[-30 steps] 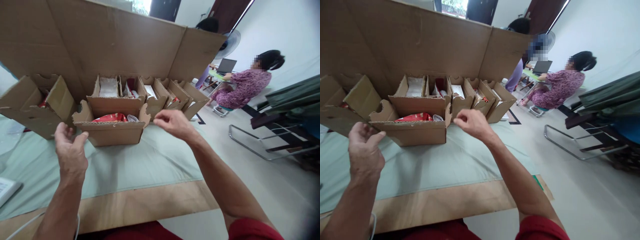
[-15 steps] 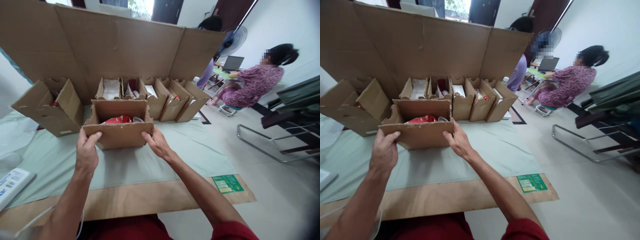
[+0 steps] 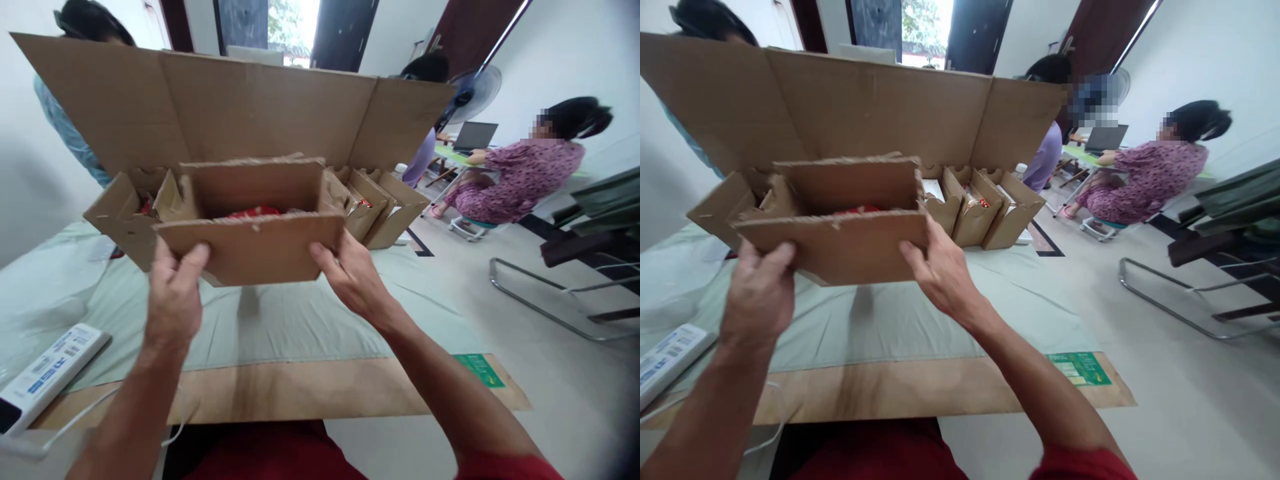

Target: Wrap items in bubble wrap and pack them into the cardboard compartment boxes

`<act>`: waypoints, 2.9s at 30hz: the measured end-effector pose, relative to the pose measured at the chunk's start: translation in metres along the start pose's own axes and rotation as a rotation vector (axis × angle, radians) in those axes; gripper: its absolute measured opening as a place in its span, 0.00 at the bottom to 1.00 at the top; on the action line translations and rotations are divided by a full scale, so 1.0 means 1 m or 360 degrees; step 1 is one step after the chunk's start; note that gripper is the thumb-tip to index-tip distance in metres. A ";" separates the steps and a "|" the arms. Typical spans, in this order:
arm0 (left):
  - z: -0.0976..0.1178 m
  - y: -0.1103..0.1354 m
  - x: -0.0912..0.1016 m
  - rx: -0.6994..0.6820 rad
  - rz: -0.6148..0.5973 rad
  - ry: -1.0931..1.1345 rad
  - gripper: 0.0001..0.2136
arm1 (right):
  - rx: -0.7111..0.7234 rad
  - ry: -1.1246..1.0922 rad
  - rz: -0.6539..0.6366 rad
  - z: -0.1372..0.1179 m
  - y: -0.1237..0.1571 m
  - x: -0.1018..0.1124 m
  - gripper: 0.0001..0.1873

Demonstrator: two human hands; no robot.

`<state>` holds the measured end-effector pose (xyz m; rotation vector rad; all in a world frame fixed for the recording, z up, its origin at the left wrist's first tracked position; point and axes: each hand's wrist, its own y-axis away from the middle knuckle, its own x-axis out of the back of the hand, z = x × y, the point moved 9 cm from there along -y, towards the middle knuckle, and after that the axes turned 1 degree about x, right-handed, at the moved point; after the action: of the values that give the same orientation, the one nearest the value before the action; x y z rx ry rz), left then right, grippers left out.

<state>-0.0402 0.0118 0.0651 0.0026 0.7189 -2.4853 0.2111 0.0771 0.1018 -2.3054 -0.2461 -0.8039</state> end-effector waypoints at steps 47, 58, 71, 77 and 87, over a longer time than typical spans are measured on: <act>-0.071 0.120 0.037 0.0189 0.0010 -0.0994 0.38 | -0.0259 -0.0941 -0.0043 0.076 -0.042 -0.270 0.32; -0.121 -0.006 0.021 0.0440 0.0157 -0.0664 0.35 | -0.0564 -0.0949 0.0034 0.110 -0.031 -0.292 0.21; -0.135 -0.027 -0.008 0.0488 0.0141 -0.0613 0.37 | -0.0526 -0.0967 -0.0068 0.106 -0.031 -0.290 0.17; -0.115 0.108 0.017 0.0319 -0.0285 -0.1117 0.29 | -0.0359 -0.0927 -0.0209 0.074 -0.035 -0.281 0.12; -0.123 0.158 0.050 -0.0017 -0.0317 -0.1453 0.28 | 0.0306 0.0055 -0.0741 -0.071 -0.136 -0.294 0.38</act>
<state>-0.0204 -0.0643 -0.1252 -1.1648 0.3312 -2.2873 -0.1072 0.1455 0.0370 -2.0746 -0.8291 -0.9946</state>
